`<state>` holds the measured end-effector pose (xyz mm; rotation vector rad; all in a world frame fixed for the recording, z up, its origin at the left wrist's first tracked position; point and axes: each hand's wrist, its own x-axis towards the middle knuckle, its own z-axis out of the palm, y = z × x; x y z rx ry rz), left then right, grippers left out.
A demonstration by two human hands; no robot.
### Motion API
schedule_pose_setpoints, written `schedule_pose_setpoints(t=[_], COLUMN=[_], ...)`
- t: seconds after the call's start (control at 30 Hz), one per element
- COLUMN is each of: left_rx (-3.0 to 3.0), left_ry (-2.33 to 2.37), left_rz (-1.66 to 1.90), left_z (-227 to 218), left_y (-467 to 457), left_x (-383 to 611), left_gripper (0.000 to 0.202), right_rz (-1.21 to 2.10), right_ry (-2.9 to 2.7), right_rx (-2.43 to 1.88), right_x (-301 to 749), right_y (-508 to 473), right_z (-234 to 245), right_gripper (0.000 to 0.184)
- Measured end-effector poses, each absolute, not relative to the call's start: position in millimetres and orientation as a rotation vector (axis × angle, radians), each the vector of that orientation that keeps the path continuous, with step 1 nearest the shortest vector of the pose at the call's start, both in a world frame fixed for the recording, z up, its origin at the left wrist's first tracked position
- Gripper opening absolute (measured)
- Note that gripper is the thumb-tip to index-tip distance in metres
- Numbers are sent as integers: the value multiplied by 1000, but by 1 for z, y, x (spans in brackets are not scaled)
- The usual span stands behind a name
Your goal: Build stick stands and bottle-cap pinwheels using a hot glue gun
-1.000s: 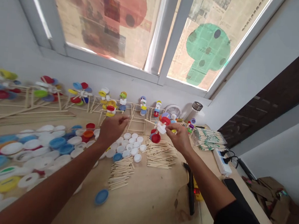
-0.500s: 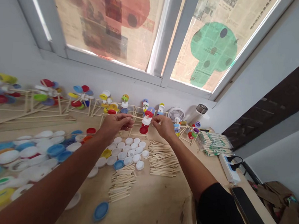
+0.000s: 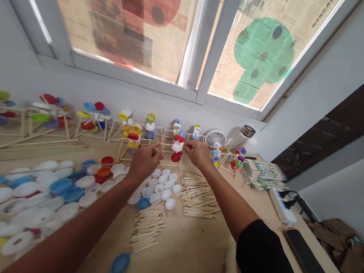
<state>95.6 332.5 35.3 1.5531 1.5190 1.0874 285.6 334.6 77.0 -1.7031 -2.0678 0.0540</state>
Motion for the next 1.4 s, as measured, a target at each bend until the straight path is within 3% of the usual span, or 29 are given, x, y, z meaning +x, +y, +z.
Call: schedule_pose_setpoints(t=[0.33,1.4], left_rx=[1746,1753], left_ry=[1631,1626], left_rz=[923,892], left_z=[33,19], left_y=[334,339], left_x=[95,98], left_gripper=[57,64], right_rz=[6,61], right_ry=[-2070,-2048], right_rx=[-1707,-1739], right_x=[281,279], right_y=[338,349], right_z=[70,62], right_gripper=[15,18])
